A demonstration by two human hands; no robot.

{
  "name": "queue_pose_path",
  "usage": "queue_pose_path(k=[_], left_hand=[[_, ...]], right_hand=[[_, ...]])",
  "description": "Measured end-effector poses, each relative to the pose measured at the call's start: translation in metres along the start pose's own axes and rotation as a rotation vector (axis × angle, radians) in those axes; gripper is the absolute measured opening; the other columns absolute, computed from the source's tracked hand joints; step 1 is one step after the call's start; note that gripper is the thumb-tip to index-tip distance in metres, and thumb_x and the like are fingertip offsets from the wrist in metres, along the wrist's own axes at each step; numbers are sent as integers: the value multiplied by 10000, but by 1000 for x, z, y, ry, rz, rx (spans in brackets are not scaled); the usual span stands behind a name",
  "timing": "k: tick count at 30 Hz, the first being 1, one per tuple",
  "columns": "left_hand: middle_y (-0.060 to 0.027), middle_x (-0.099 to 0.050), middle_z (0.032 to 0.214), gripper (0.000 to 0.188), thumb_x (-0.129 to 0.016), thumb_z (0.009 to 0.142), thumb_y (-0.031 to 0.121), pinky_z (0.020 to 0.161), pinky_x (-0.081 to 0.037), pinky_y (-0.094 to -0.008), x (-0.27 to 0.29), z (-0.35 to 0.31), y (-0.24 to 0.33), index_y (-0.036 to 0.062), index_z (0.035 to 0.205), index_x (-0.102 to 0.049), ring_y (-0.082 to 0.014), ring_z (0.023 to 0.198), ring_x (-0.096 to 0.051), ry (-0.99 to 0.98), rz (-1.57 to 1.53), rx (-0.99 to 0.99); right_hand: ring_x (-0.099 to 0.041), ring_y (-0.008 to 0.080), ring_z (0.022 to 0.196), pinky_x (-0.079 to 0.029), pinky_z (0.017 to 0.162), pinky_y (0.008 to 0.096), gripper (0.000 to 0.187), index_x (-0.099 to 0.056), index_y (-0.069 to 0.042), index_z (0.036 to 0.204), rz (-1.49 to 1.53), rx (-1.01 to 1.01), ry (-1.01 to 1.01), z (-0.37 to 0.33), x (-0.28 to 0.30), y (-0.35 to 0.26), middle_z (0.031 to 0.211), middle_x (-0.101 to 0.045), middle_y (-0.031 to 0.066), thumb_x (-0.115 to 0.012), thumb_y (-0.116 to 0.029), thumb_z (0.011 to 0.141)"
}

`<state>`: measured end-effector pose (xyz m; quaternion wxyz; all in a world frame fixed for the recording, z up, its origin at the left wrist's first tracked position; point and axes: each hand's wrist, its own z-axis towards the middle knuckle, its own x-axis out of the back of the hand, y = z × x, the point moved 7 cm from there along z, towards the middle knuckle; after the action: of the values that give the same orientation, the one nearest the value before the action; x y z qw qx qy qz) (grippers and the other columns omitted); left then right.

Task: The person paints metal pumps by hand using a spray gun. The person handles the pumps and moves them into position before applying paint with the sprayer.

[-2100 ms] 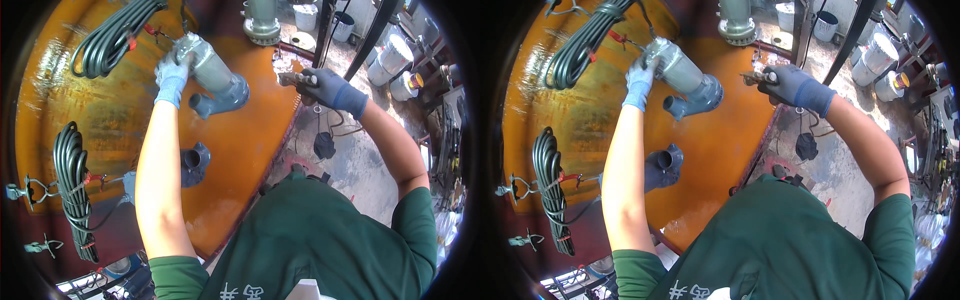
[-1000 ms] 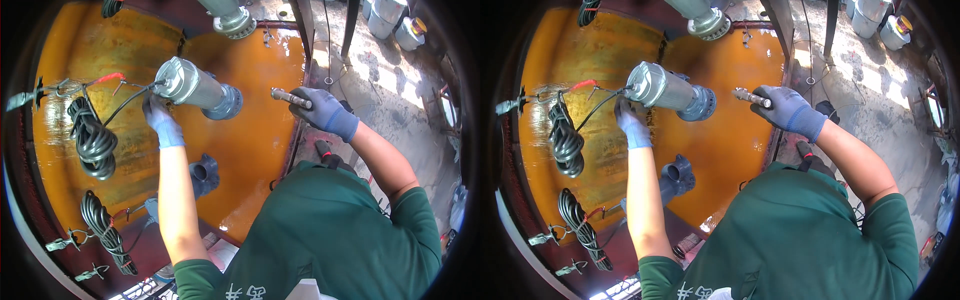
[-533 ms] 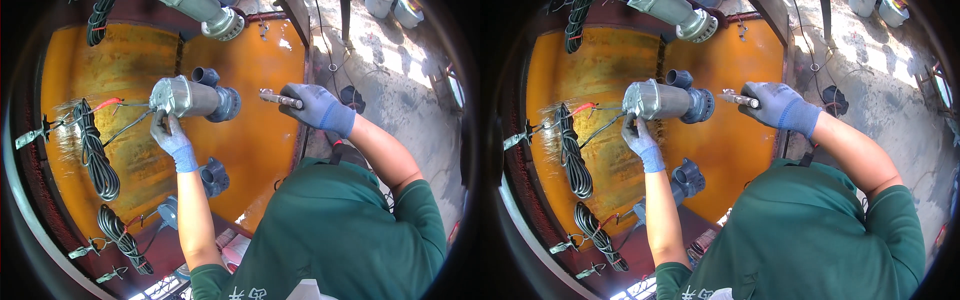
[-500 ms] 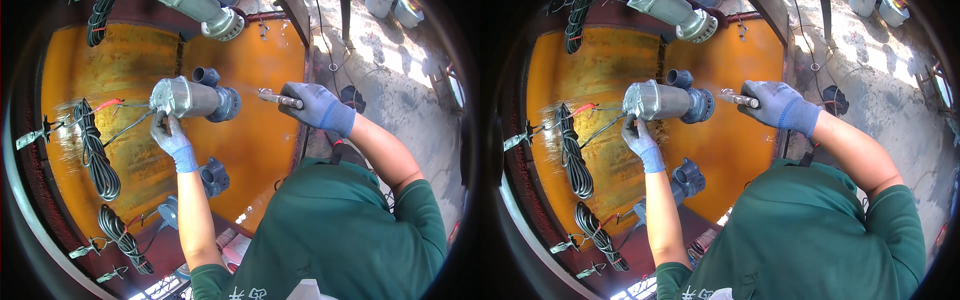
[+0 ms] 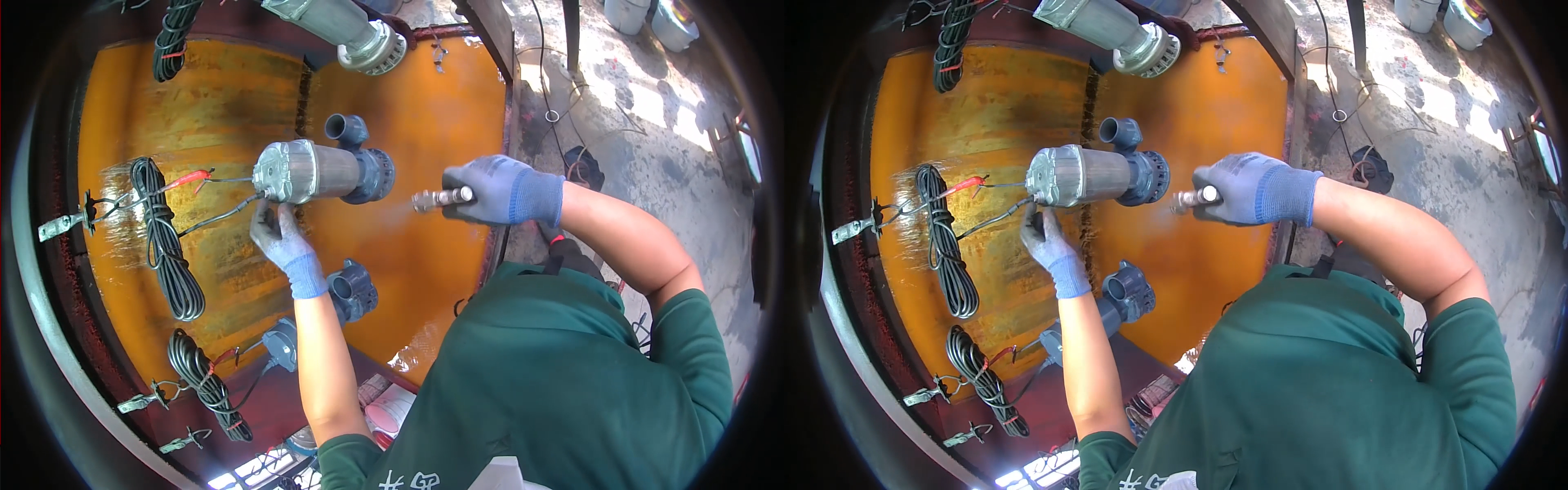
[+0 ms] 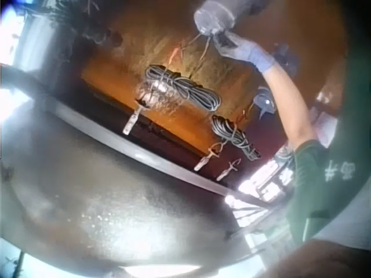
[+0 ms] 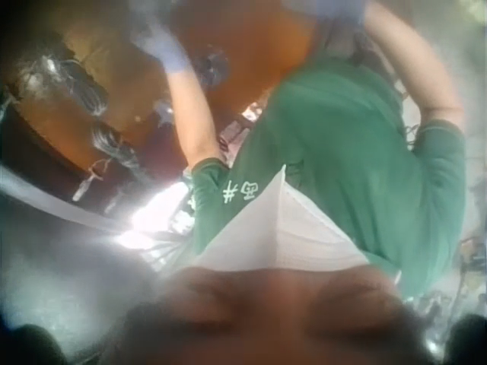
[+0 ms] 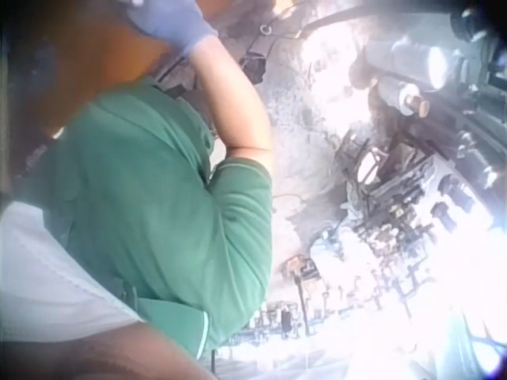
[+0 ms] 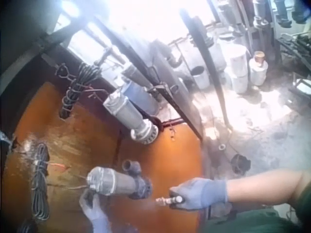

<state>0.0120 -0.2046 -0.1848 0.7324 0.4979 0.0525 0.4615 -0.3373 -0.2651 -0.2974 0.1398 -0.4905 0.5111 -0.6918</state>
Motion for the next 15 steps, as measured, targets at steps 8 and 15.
queue_pose_path(k=[8,15], left_hand=[[-230,-596,1413,393,-675,1021,247,1098,-445,-541,61,9,189,8,1334,-674,-393,1331,-539,167,886,-928],[-237,-651,1357,406,-681,1020,206,1081,-496,-457,106,48,184,-28,1351,-664,-363,1234,-637,75,1135,-575]], right_hand=[[-709,426,951,-552,831,508,324,-655,-62,1087,183,-180,424,-25,21,50,942,-719,225,-728,-353,965],[-709,414,915,-544,816,526,306,-628,-75,1104,161,-49,458,-42,14,48,881,-697,202,-739,-321,960]])
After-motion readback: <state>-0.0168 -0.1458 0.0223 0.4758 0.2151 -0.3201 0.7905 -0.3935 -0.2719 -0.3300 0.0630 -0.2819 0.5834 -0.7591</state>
